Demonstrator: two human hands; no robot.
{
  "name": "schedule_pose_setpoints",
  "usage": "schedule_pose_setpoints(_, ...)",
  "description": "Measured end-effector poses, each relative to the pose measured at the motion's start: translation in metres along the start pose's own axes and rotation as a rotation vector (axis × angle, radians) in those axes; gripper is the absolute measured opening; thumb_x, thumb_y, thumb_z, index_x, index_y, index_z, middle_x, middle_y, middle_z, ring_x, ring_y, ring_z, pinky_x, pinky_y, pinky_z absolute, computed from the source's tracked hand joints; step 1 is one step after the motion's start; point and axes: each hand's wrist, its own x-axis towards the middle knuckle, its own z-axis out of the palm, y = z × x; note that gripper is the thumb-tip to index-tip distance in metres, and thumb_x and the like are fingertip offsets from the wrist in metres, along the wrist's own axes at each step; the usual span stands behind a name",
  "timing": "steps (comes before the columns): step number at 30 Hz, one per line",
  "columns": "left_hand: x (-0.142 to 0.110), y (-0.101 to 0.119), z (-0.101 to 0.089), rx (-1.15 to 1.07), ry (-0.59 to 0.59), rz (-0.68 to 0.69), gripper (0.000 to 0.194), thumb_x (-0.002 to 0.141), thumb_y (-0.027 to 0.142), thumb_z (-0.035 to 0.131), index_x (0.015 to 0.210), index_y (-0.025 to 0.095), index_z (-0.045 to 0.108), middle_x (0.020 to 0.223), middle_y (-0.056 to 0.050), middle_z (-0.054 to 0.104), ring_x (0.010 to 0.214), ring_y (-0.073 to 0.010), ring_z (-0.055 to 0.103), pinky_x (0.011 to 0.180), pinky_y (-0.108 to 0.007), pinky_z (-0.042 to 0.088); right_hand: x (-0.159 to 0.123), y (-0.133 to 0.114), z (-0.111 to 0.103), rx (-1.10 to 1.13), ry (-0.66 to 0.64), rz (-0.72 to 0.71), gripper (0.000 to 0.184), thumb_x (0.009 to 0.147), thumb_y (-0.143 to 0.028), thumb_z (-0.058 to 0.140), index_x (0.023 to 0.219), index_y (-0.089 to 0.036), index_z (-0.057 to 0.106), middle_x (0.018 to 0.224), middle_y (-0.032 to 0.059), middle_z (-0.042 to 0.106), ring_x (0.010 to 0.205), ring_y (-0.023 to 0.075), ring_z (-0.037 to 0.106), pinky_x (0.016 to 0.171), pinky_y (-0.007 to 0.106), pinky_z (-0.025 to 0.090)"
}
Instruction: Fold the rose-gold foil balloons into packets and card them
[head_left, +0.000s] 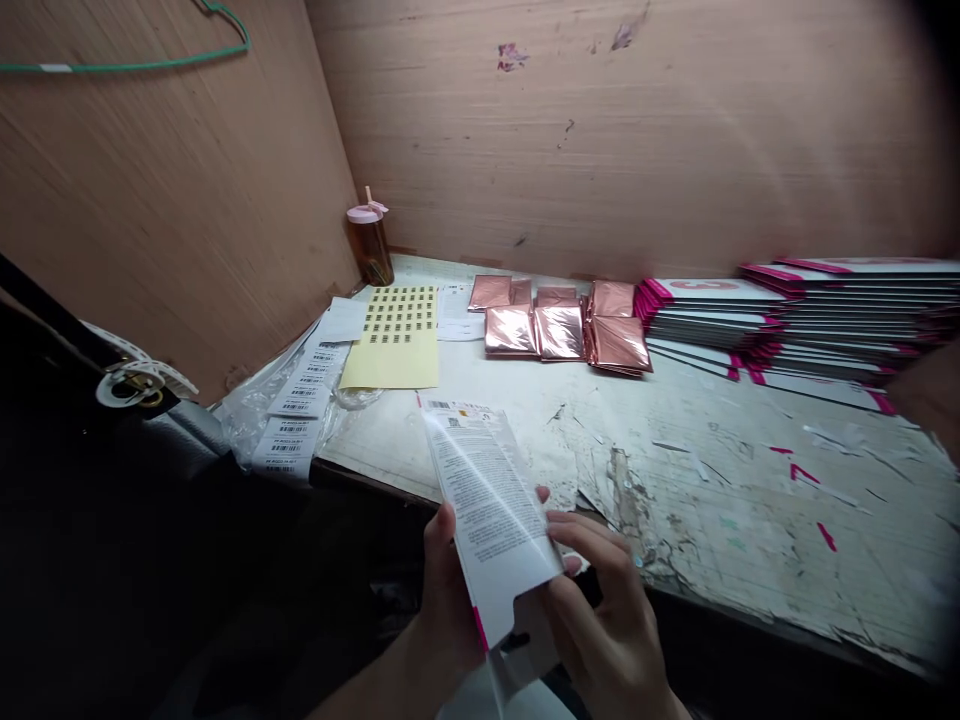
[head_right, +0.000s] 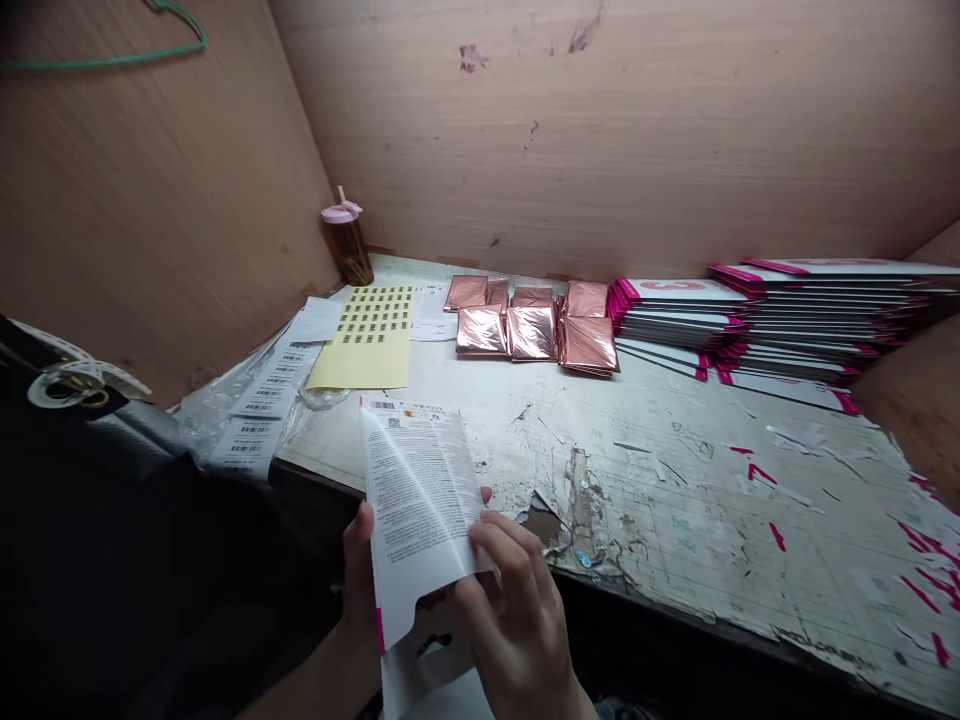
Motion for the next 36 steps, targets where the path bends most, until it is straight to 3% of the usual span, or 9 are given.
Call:
schedule_pose_setpoints(3, -0.002, 0.002, -0.004, 0.063, -0.134, 0.021, 0.083, 0.073, 0.065, 0.061, 0.132, 0.006, 0.057, 0.121, -0.019, 0.064, 0.122, -0.0395, 0.055, 0.107, -0.049, 0.04, 0.003, 0.005, 0.001, 0.026, -0.029, -0.07, 0.053, 0.089, 0.0, 0.051, 0.136, -0.024, 0.049, 0.122, 0.0115, 0.061, 0.114, 0.0232, 0.059, 0.089, 0.037, 0.055)
schedule_pose_setpoints(6, -0.001, 0.009, -0.008, 0.138, -0.196, 0.088, 0.076, 0.078, 0.057, 0.059, 0.138, 0.01, 0.052, 0.126, -0.017, 0.063, 0.123, -0.0368, 0.055, 0.107, -0.048, 0.042, 0.008, 0.008, -0.003, -0.172, -0.134, -0.161, 0.053, 0.092, -0.004, 0.051, 0.143, -0.017, 0.047, 0.133, 0.0168, 0.058, 0.128, 0.0311, 0.051, 0.097, 0.046, 0.052)
schedule_pose_setpoints(10, 0.015, 0.024, -0.019, 0.49, 0.046, 0.195, 0.069, 0.086, 0.043, 0.059, 0.146, 0.013, 0.041, 0.133, -0.016, 0.06, 0.126, -0.0338, 0.054, 0.11, -0.048, 0.04, 0.01, 0.029, 0.002, -0.35, -0.248, -0.189, 0.046, 0.095, -0.007, 0.047, 0.141, -0.013, 0.051, 0.142, 0.0162, 0.052, 0.138, 0.0335, 0.04, 0.104, 0.049, 0.049)
schedule_pose_setpoints(14, 0.038, 0.051, -0.043, 1.446, 0.307, 0.579, 0.075, 0.089, 0.022, 0.061, 0.154, 0.025, 0.025, 0.156, -0.012, 0.036, 0.145, -0.0324, 0.03, 0.116, -0.055, 0.028, -0.003, 0.07, 0.017, -0.291, -0.486, -0.19, 0.05, 0.096, -0.019, 0.052, 0.145, -0.011, 0.044, 0.149, 0.0155, 0.045, 0.14, 0.0319, 0.038, 0.103, 0.047, 0.051)
schedule_pose_setpoints(17, 0.049, 0.07, -0.06, 2.178, 0.036, 0.622, 0.061, 0.09, 0.011, 0.055, 0.146, 0.034, 0.043, 0.162, -0.003, 0.023, 0.15, -0.0327, 0.009, 0.118, -0.062, 0.015, -0.013, 0.091, 0.021, -0.217, -0.62, -0.161, 0.046, 0.097, -0.022, 0.05, 0.143, -0.016, 0.048, 0.151, 0.012, 0.043, 0.142, 0.0313, 0.035, 0.102, 0.046, 0.052)
schedule_pose_setpoints(19, 0.052, 0.078, -0.066, 2.431, -0.273, 0.509, 0.051, 0.095, 0.013, 0.05, 0.14, 0.034, 0.051, 0.158, -0.002, 0.034, 0.149, -0.03, 0.02, 0.118, -0.059, 0.021, -0.014, 0.096, 0.02, -0.211, -0.578, -0.109, 0.039, 0.098, -0.015, 0.045, 0.134, -0.02, 0.056, 0.143, 0.0115, 0.052, 0.134, 0.0306, 0.044, 0.098, 0.047, 0.053)
schedule_pose_setpoints(21, 0.053, 0.081, -0.071, 2.529, -0.396, 0.459, 0.045, 0.098, 0.019, 0.047, 0.141, 0.032, 0.05, 0.154, -0.003, 0.04, 0.145, -0.027, 0.032, 0.117, -0.052, 0.03, -0.013, 0.094, 0.018, -0.206, -0.499, -0.003, 0.031, 0.097, -0.014, 0.045, 0.12, -0.02, 0.065, 0.122, 0.0128, 0.063, 0.113, 0.0281, 0.057, 0.086, 0.045, 0.056)
schedule_pose_setpoints(25, 0.052, 0.077, -0.077, 2.585, -0.3, 0.531, 0.043, 0.099, 0.026, 0.047, 0.141, 0.03, 0.051, 0.155, -0.004, 0.038, 0.142, -0.0277, 0.036, 0.115, -0.048, 0.034, -0.014, 0.08, 0.023, -0.108, -0.367, 0.222, 0.013, 0.094, -0.019, 0.055, 0.093, -0.019, 0.068, 0.084, 0.0065, 0.062, 0.081, 0.0213, 0.055, 0.07, 0.036, 0.052)
schedule_pose_setpoints(36, 0.05, 0.076, -0.077, 2.568, -0.267, 0.489, 0.044, 0.099, 0.027, 0.046, 0.142, 0.034, 0.049, 0.157, 0.001, 0.034, 0.143, -0.0247, 0.033, 0.115, -0.045, 0.034, -0.034, 0.045, 0.054, -0.131, -0.145, 0.422, 0.011, 0.094, -0.019, 0.056, 0.086, -0.019, 0.064, 0.08, 0.004, 0.057, 0.081, 0.0207, 0.047, 0.073, 0.034, 0.042)
